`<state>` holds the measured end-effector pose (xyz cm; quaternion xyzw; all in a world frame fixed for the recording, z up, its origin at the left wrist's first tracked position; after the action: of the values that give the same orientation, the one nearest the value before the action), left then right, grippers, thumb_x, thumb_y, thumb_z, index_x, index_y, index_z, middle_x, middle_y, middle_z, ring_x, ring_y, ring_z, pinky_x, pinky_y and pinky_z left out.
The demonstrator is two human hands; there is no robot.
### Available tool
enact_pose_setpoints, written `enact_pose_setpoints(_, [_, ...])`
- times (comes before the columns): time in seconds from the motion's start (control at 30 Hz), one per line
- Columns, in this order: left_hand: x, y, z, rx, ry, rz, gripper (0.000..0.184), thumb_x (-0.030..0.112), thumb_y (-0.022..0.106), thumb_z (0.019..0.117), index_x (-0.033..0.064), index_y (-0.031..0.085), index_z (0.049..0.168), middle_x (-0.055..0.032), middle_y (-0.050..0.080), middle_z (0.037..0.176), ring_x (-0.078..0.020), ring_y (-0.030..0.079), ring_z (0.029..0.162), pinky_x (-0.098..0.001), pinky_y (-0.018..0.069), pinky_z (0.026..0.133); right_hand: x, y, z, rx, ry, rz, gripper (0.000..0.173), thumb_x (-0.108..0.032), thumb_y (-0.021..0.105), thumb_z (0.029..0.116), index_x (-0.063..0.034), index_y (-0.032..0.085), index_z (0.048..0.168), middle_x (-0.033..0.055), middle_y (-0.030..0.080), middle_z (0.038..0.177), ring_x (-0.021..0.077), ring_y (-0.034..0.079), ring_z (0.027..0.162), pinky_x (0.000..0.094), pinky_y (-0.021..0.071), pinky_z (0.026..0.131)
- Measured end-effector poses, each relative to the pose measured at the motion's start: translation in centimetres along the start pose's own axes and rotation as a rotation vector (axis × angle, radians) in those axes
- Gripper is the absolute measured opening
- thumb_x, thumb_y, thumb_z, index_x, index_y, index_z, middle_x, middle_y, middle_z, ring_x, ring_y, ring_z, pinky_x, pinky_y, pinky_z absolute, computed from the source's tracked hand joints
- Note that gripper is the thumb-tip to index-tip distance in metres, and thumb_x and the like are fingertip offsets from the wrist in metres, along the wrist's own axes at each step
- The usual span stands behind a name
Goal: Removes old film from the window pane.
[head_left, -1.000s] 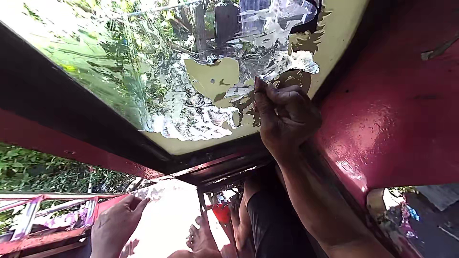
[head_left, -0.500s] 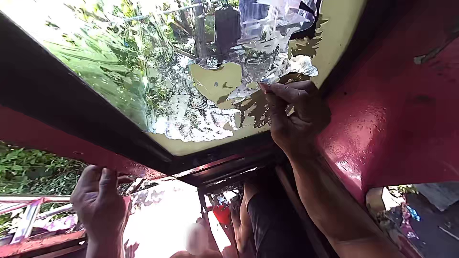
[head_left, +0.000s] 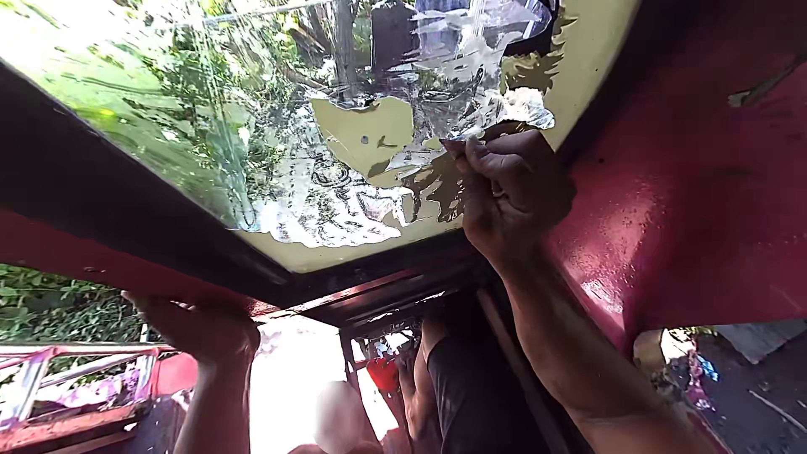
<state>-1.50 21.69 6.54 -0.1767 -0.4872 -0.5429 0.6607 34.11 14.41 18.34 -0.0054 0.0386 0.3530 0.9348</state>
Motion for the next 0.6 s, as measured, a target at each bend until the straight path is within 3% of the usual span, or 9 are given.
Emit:
enact_pose_setpoints(0.07, [-0.3, -0.1, 0.0, 0.023, -0.012, -0.02, 0.054, 0.034, 0.003, 0.1091, 0.0158, 0.043, 0.139, 0.0033, 0.062, 0.124, -0.0083, 0.061, 0.116, -0.0353, 0.0517, 0.1, -0.2, 0.1, 0.0, 0.013, 0.017, -0.005, 0.009, 0.004, 0.066, 0.09, 0.0061, 0.075, 0.089, 0.0111, 0.064, 0.08, 0.011, 0.062, 0.08, 0.0193, 0.0522, 0.073])
enact_pose_setpoints(0.4, [-0.5, -0.2, 0.0, 0.039, 0.013, -0.038, 0.054, 0.034, 0.004, 0.1094, 0.0125, 0.042, 0.141, -0.0001, 0.061, 0.127, -0.0108, 0.06, 0.119, -0.0371, 0.0499, 0.103, -0.9, 0.6, -0.4, 0.118, 0.09, -0.042, 0.005, 0.005, 0.069, 0.0878, 0.0067, 0.073, 0.086, 0.0081, 0.061, 0.076, 0.0066, 0.058, 0.073, 0.0155, 0.0475, 0.065])
enact_pose_setpoints(0.6, [-0.4, 0.0, -0.1, 0.048, -0.004, -0.043, 0.054, 0.035, 0.004, 0.1094, 0.0136, 0.042, 0.141, 0.0008, 0.061, 0.128, -0.0101, 0.06, 0.12, -0.0365, 0.0497, 0.104, -1.7, 1.5, -0.7, 0.178, 0.173, -0.037, 0.005, 0.004, 0.068, 0.0872, 0.0062, 0.072, 0.087, 0.0062, 0.062, 0.077, 0.005, 0.06, 0.071, 0.0154, 0.0503, 0.063])
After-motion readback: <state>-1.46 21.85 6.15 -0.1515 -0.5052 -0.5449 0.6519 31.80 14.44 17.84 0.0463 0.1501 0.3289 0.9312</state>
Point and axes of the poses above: each hand's wrist, its own z-axis towards the middle knuckle, its own y-axis out of the palm, x = y × z, the point moved 8 cm from there along z, towards the middle knuckle
